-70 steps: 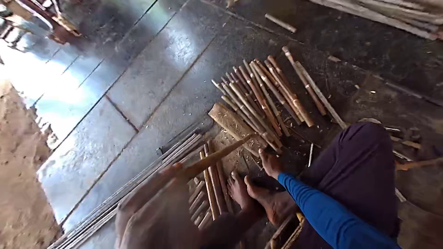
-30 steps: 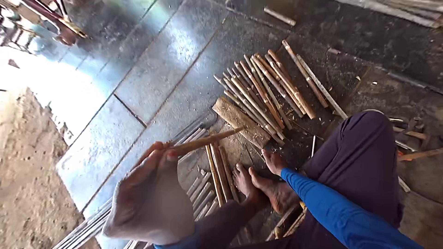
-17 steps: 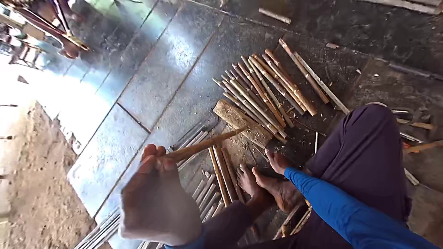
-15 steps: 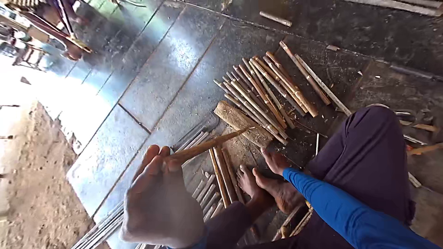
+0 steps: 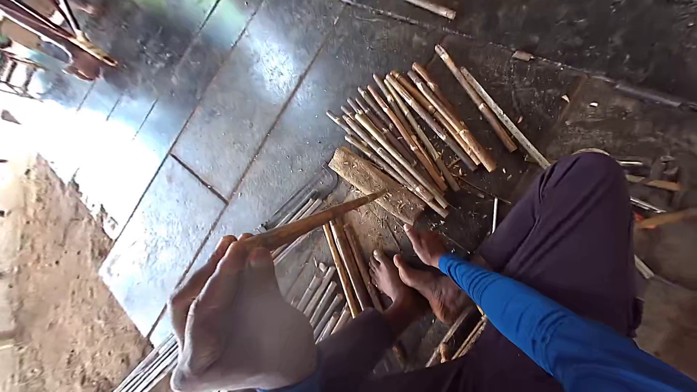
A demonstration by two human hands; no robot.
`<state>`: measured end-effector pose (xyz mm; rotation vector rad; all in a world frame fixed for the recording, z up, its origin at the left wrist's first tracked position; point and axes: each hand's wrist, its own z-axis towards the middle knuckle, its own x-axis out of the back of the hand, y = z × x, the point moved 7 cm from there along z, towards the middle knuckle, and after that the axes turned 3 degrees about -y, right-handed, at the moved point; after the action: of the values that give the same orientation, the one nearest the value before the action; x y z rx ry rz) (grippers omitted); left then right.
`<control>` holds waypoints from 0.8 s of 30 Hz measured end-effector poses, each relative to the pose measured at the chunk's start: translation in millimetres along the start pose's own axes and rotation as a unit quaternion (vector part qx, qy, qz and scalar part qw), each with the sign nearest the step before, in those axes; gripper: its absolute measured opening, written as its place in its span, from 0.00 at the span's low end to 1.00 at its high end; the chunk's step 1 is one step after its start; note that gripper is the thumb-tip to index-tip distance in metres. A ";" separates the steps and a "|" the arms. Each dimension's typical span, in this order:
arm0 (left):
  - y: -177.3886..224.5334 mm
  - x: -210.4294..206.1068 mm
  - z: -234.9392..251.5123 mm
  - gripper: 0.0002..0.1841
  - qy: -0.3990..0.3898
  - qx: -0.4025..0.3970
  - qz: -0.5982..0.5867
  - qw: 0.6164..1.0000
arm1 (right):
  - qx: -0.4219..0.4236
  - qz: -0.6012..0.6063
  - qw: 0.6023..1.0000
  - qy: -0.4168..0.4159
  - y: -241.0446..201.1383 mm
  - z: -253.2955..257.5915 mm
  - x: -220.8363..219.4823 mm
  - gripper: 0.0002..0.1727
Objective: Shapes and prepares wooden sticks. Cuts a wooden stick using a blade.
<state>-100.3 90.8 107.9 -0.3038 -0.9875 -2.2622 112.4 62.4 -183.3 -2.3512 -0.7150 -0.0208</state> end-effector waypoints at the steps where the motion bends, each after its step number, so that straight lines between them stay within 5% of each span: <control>1: 1.7 -1.2 2.8 0.09 0.000 0.001 0.007 1.000 | 0.005 0.006 1.000 0.012 4.6 11.3 -2.4 0.44; 3: 0.8 -4.1 6.9 0.09 0.002 0.019 -0.012 1.000 | 0.090 -0.029 0.979 0.179 19.7 58.2 -13.7 0.49; 8: -1.0 1.3 6.0 0.09 0.016 0.042 -0.015 0.999 | 0.003 -0.032 0.992 0.122 54.6 89.3 -29.7 0.53; 12: -3.1 2.4 -0.5 0.10 0.016 0.056 -0.029 0.998 | 0.099 -0.065 0.981 0.156 24.6 65.9 -24.5 0.48; 15: -0.3 2.0 6.8 0.08 0.026 0.067 -0.013 0.997 | -0.014 -0.004 1.000 0.013 2.9 31.9 -6.5 0.44; 19: 0.0 3.5 0.2 0.06 0.021 0.076 -0.053 0.996 | 0.092 -0.060 0.982 0.156 27.8 59.4 -31.7 0.48; 22: 1.5 -1.3 8.4 0.06 0.020 0.069 -0.050 0.996 | -0.018 -0.005 1.000 0.016 5.2 35.3 -6.6 0.44; 24: 0.3 -4.3 4.8 0.09 0.001 0.071 -0.048 0.996 | 0.080 -0.057 0.984 0.148 15.9 56.5 -13.5 0.46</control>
<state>-97.1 96.1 109.5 -0.1978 -1.1780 -2.2618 99.4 80.2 -239.3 -2.0935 -0.6748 -0.3428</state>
